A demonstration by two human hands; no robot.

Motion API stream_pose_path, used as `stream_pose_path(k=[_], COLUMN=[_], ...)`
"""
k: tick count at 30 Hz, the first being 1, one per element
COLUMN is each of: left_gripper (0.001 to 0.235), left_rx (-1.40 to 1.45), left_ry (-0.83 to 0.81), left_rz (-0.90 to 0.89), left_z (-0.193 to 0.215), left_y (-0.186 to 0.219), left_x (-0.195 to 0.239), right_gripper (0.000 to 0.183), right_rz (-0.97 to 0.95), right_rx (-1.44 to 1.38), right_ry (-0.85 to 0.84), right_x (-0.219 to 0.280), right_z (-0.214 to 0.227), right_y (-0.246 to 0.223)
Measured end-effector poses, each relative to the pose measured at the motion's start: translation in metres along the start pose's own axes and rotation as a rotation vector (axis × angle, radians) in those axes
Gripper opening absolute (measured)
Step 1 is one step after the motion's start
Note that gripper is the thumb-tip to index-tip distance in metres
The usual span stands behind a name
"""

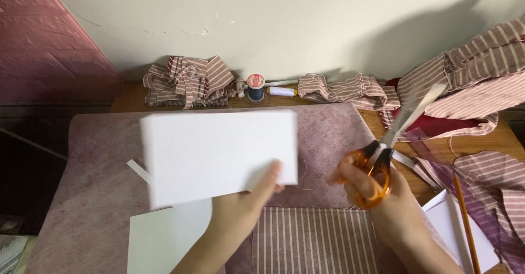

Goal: Marking and cutting paper patterns to be used for fabric assembly in a workshop environment.

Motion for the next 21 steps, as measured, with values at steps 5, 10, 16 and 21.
stream_pose_path(k=[5,10,16,21], left_gripper=[0.046,0.037,0.026,0.012], left_rx=[-0.21,-0.496,-0.868,-0.851], left_ry=[-0.416,-0.452,-0.366,-0.335], left_rz=[-0.342,-0.45,-0.471,-0.532], left_z=[-0.025,-0.032,-0.035,-0.042], left_y=[0.006,-0.022,-0.059,-0.075], left_x=[0.013,-0.006,-0.022,-0.024], right_gripper=[0.045,0.019,0.021,0.028], right_rz=[0.071,-0.045,-0.125,-0.159], right_rx=[-0.124,0.001,-0.241,-0.099], right_ry=[0.066,0.504,0.613,0.561], right_x=[-0.002,-0.008,-0.028,-0.032], right_z=[0.005,0.031,0.078,0.07], right_y=[0.013,-0.015,0.0,0.0])
Point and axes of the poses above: each hand's wrist, its own x-axis away from the middle knuckle, its own z-axis out of the back of the hand, y = z × x, the point moved 4 cm from there along -x, towards the middle knuckle, and after that the axes turned 4 degrees about x, right-handed, at the moved point
